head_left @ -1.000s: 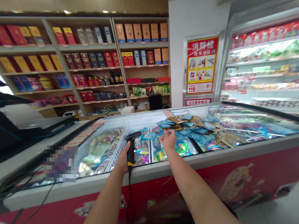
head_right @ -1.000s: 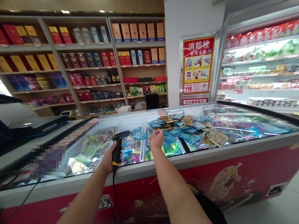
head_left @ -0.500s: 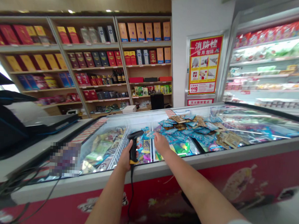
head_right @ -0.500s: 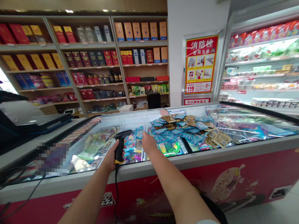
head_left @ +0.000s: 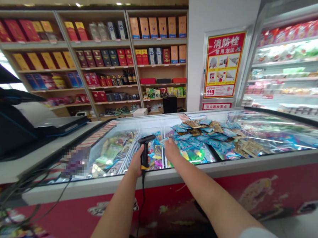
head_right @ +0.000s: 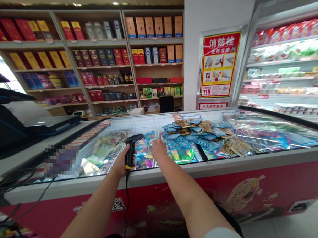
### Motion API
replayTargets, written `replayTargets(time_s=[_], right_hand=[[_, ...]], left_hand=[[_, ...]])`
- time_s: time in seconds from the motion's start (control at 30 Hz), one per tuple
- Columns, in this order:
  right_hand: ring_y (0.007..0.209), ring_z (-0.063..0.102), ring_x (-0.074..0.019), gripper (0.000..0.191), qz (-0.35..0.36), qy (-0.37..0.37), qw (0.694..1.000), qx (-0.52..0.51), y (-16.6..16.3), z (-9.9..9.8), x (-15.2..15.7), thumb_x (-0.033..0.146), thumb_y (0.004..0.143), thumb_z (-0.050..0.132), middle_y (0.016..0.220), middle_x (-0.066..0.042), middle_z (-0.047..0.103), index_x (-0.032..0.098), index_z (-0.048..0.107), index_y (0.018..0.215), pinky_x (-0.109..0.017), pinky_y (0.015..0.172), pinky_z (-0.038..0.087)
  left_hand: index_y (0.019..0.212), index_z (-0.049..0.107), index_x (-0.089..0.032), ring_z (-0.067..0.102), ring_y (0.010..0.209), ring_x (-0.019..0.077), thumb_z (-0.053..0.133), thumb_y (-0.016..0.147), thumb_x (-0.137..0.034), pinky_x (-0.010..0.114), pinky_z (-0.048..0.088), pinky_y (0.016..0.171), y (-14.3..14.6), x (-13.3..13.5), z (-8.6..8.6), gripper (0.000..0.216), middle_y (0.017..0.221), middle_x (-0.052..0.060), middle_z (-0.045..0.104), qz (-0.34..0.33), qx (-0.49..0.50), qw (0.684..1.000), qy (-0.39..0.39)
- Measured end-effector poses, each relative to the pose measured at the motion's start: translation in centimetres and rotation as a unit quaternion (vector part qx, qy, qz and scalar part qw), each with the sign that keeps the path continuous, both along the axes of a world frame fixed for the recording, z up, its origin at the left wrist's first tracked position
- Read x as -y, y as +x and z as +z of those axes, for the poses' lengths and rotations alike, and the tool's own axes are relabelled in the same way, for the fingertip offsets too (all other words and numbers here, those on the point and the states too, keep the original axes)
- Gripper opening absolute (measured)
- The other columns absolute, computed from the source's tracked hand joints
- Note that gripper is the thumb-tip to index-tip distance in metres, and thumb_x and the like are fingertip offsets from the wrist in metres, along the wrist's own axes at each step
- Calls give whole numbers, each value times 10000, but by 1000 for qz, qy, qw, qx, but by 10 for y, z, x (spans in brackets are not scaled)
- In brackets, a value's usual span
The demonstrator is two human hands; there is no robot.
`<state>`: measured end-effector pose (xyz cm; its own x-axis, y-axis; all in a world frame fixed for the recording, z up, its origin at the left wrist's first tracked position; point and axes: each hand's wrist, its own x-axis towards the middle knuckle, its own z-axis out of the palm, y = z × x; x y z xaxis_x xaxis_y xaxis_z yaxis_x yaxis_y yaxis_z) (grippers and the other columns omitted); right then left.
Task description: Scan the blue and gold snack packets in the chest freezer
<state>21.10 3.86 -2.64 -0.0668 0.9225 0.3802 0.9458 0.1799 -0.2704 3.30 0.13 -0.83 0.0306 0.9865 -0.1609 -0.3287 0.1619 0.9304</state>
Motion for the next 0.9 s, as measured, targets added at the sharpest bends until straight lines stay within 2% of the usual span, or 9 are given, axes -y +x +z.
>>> replayTargets(time_s=[0.13, 0.2, 0.3, 0.43, 0.57, 0.73, 0.9], right_hand=[[1141, 587, -295, 362, -80, -23, 997, -6, -2, 2, 4, 282, 958, 462, 1311, -230, 547, 107, 588, 1249, -396, 924, 449], [1126, 599, -309, 396, -87, -36, 996, -6, -4, 3, 6, 357, 969, 461, 1242, -230, 598, 109, 574, 1257, -415, 909, 455], [1117, 602, -297, 422, -70, -38, 997, -24, -2, 3, 6, 378, 946, 526, 1182, -197, 640, 132, 542, 1288, -405, 908, 448], [1106, 595, -232, 378, -36, -11, 995, -95, 5, -2, 1, 296, 893, 620, 1239, -122, 608, 200, 565, 1254, -328, 910, 435], [1012, 605, -186, 230, -7, 26, 986, -165, 11, -8, -7, 126, 875, 544, 1166, -76, 615, 207, 668, 1051, -278, 872, 434], [995, 626, -191, 344, 11, 41, 977, -209, 14, -13, -16, -1, 801, 485, 1119, -106, 657, 157, 733, 979, -255, 886, 451], [1097, 615, -198, 386, 17, 47, 983, -179, 14, -16, -23, -15, 812, 457, 1157, -113, 676, 162, 736, 1011, -278, 979, 442]], left_hand=[[795, 617, -138, 470, 356, 91, 545, 866, -584, 191, 368, 353, 1, 2, 1, 457, 492, -6, 543, 5, -6, 1000, -9], [776, 617, -140, 459, 351, 92, 525, 878, -584, 194, 368, 349, 0, 1, 1, 465, 479, -8, 531, 0, -7, 1000, -12], [728, 616, -136, 459, 352, 99, 483, 897, -589, 199, 357, 336, -1, 1, 1, 501, 462, 4, 520, -10, -17, 1000, -8], [732, 619, -136, 466, 359, 98, 492, 899, -577, 195, 362, 343, -1, 1, 2, 488, 469, 4, 523, -7, -15, 1000, -3], [775, 624, -139, 471, 366, 87, 555, 866, -575, 185, 376, 359, 0, 2, 2, 450, 497, -4, 540, -2, -2, 1000, -8], [746, 621, -136, 469, 366, 94, 544, 857, -601, 183, 359, 346, -3, -1, -1, 485, 476, 2, 529, -13, -6, 1000, -5], [720, 626, -131, 482, 376, 97, 579, 824, -621, 182, 346, 345, -5, -6, -5, 503, 481, 11, 538, -18, -13, 1000, 13]])
